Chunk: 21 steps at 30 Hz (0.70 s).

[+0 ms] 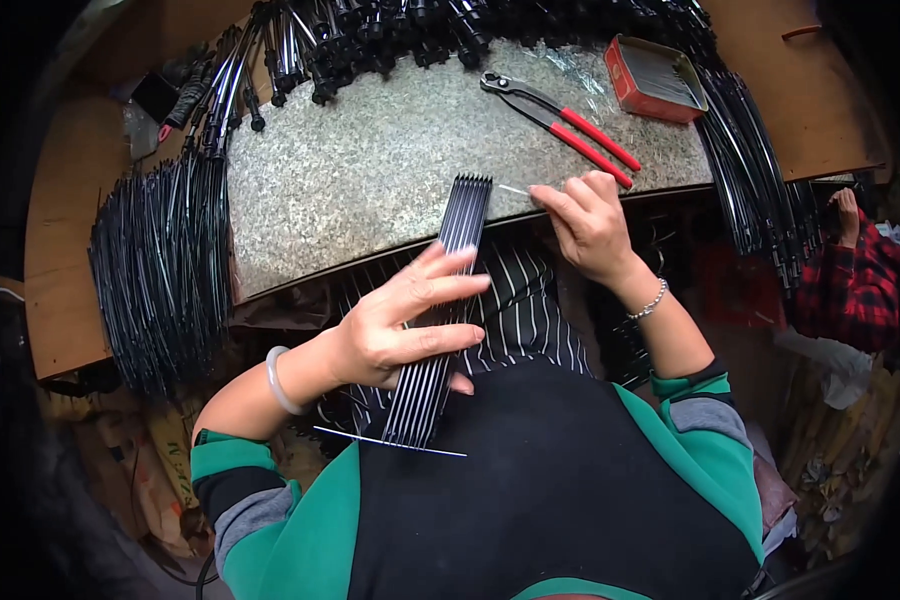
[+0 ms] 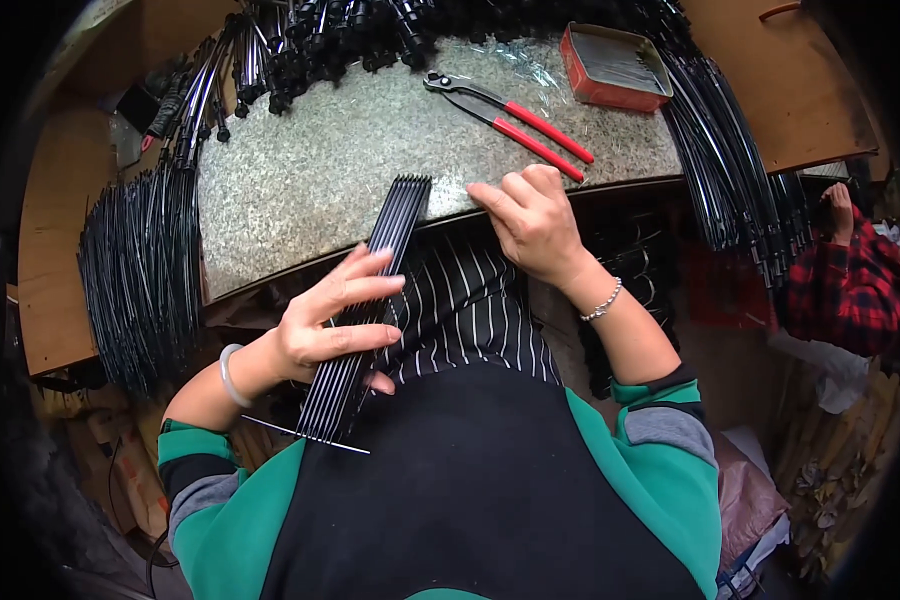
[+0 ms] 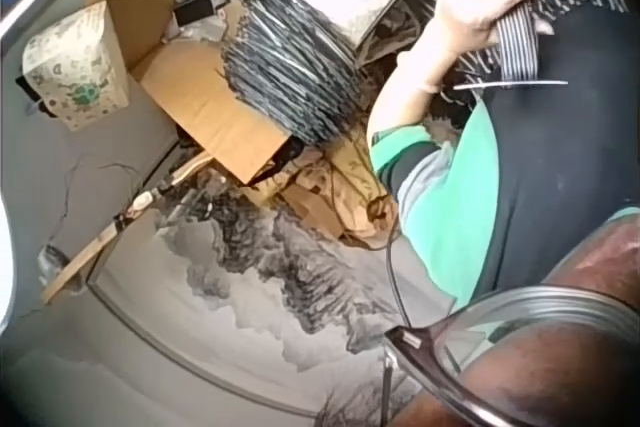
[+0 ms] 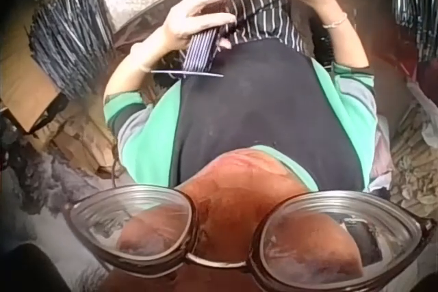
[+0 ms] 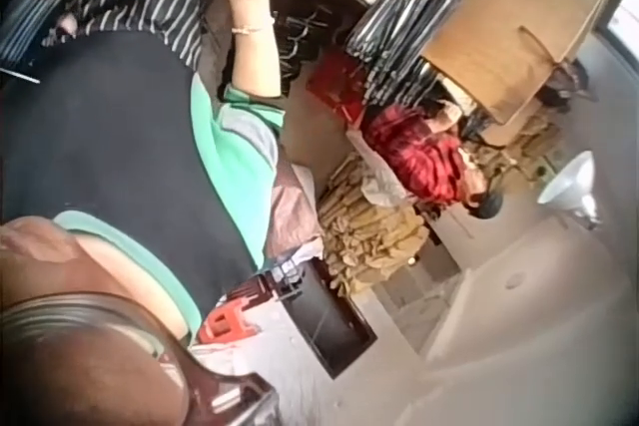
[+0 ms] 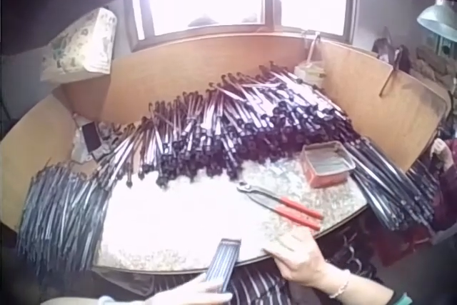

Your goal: Assembling a component by inserting black wires into a hub and securing them with pliers.

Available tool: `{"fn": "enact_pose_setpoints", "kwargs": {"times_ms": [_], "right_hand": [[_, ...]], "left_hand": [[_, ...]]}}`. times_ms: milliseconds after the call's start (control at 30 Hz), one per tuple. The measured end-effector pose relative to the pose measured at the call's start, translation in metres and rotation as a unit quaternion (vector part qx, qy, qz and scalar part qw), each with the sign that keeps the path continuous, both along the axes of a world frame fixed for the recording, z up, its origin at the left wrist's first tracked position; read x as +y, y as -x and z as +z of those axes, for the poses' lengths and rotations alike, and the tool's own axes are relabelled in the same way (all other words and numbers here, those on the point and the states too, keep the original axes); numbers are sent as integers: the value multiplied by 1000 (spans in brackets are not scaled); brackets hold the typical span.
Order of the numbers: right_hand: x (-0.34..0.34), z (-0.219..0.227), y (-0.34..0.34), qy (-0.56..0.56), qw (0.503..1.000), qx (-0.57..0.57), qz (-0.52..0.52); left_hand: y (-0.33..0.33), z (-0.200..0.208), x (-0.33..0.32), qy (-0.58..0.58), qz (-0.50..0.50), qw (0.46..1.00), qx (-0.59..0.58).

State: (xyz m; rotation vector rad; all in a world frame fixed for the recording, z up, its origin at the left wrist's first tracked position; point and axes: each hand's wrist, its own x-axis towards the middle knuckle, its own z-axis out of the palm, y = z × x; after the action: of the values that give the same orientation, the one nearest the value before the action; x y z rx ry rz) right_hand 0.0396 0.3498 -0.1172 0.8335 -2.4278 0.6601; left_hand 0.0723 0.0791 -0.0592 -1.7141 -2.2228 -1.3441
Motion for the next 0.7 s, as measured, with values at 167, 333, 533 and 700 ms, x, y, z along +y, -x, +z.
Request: {"fn": "enact_pose_setpoints", "kwargs": {"times_ms": [167,333,533,700], "right_hand": [[-8,-17,-10,1,998,31,-45],[-13,-18,-14,-6,997,43,-64],[-14,-23,-16,-11,996,47,-78],[-18,-21,-18,-12,996,47,-73]], "left_hand": [[-4,-7,-10,42,30,998,-19],[-3,-11,-15,20,18,1000,1],[-2,-17,-19,19,16,1000,14],[-1,-22,-22,21,0,999,29]]}}
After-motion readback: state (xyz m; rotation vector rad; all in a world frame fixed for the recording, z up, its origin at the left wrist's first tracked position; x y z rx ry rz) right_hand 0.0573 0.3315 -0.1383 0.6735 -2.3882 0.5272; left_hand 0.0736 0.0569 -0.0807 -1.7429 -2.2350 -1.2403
